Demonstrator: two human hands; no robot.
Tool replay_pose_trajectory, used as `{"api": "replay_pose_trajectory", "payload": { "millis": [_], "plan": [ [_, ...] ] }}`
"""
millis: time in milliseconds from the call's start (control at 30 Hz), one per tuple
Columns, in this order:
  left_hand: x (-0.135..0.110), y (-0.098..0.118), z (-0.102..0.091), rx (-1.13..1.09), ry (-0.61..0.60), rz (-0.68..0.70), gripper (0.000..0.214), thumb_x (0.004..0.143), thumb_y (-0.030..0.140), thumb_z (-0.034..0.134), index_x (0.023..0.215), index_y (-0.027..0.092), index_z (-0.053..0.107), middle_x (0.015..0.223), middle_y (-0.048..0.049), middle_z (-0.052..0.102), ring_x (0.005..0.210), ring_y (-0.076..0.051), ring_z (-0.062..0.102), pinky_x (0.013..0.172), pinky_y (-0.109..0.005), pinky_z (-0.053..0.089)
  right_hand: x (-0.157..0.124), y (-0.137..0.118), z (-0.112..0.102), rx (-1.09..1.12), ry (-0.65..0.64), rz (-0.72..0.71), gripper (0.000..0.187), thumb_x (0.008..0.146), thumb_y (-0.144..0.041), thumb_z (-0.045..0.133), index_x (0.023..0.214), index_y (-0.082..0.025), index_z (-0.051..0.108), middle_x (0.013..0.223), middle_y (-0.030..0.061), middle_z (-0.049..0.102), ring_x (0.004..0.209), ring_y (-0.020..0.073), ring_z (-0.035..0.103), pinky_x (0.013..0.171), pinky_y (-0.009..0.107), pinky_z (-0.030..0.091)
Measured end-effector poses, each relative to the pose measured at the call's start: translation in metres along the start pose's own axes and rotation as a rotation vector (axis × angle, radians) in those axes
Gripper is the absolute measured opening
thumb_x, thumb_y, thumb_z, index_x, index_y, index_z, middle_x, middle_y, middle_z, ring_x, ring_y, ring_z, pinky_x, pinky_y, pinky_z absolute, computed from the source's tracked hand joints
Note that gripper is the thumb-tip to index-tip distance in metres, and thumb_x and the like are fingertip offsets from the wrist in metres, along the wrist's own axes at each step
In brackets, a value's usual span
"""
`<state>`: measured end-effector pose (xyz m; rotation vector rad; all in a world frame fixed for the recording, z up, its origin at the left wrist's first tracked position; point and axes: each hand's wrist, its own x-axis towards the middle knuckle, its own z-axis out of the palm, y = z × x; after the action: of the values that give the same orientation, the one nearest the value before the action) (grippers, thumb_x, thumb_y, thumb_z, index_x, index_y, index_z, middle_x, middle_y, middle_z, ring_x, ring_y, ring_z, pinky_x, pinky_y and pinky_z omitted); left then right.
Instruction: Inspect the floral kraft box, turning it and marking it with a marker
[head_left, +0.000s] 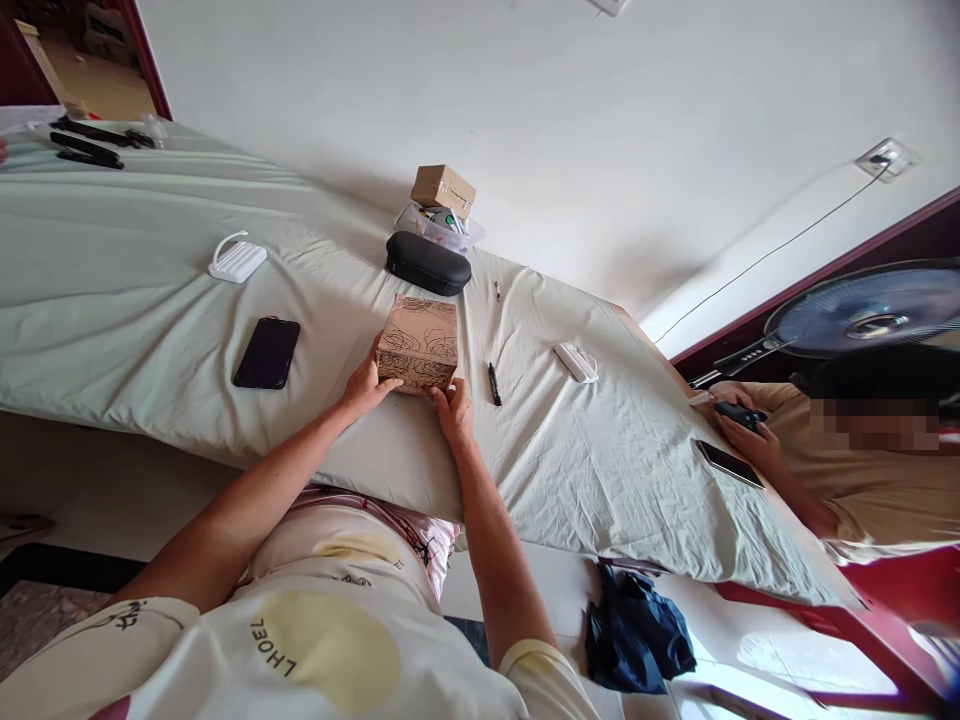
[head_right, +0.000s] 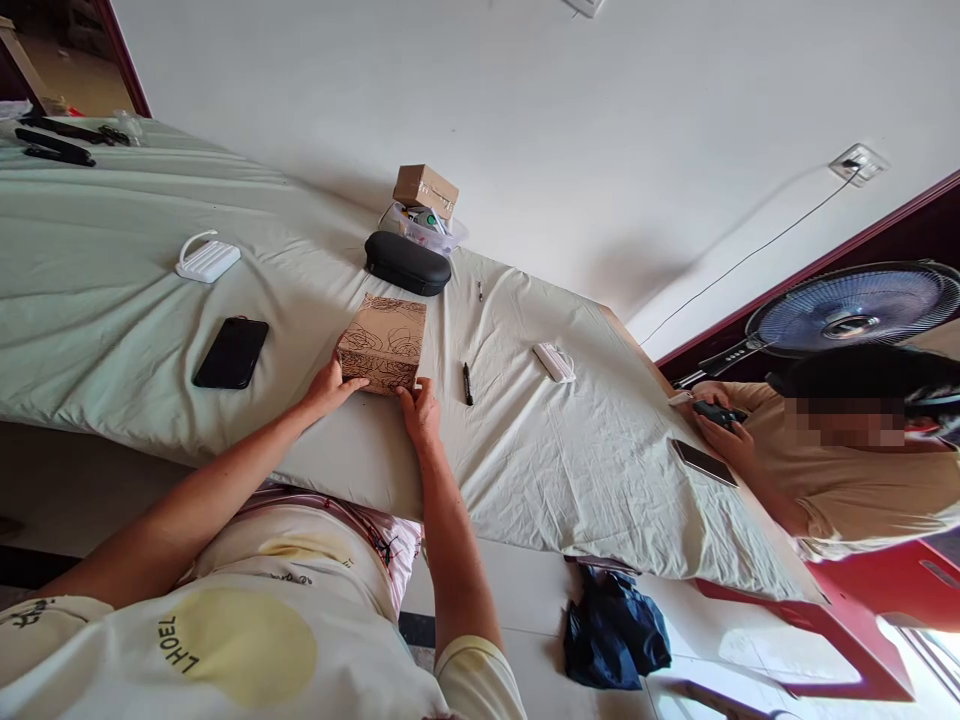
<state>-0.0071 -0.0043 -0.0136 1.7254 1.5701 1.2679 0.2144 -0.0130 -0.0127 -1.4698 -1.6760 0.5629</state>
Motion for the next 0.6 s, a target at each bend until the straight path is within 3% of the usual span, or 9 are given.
{"api": "replay_pose_trajectory", "payload": {
  "millis": [100, 267, 467, 600],
  "plan": [
    [-0.0002, 0.0003, 0.0003, -0.035, 0.008, 0.021, 0.086, 0.08, 0.031, 0.076, 0.157, 0.023, 0.038, 0.141, -0.0129, 0.067, 0.126, -0.033, 0.066, 0.101, -0.042, 0.055, -0.0003, -0.0021, -0.0022, -0.078, 0.045, -0.034, 0.051, 0.089, -0.072, 0.053, 0.105, -0.024, 0.052, 0.081, 0.0023, 0.072, 0.07, 0.0196, 0.065, 0.068, 0.031, 0.049],
    [-0.001, 0.0005, 0.0004, -0.064, 0.024, 0.071, 0.085, 0.08, 0.029, 0.077, 0.156, 0.026, 0.041, 0.142, -0.0106, 0.066, 0.129, -0.032, 0.064, 0.104, -0.043, 0.054, 0.0017, -0.0032, -0.0031, -0.088, 0.104, -0.032, 0.051, 0.085, -0.075, 0.055, 0.082, -0.024, 0.048, 0.084, 0.0042, 0.068, 0.072, 0.0185, 0.062, 0.069, 0.032, 0.049],
    [0.0001, -0.0031, -0.0004, -0.039, 0.042, 0.163, 0.083, 0.082, 0.04, 0.077, 0.156, 0.022, 0.042, 0.143, -0.0138, 0.064, 0.14, -0.032, 0.055, 0.116, -0.045, 0.046, 0.0025, -0.0015, 0.0009, -0.097, 0.113, -0.043, 0.048, 0.082, -0.067, 0.064, 0.077, -0.026, 0.041, 0.075, 0.0001, 0.059, 0.068, 0.0173, 0.054, 0.067, 0.031, 0.046],
    [0.0002, -0.0038, -0.0003, -0.041, 0.02, 0.134, 0.094, 0.076, 0.04, 0.084, 0.158, 0.024, 0.039, 0.147, -0.0128, 0.062, 0.138, -0.032, 0.057, 0.116, -0.045, 0.048, 0.0015, 0.0021, 0.0025, -0.144, 0.084, -0.084, 0.046, 0.083, -0.063, 0.066, 0.075, -0.027, 0.038, 0.076, -0.0007, 0.055, 0.068, 0.0173, 0.052, 0.067, 0.032, 0.045]
  ]
}}
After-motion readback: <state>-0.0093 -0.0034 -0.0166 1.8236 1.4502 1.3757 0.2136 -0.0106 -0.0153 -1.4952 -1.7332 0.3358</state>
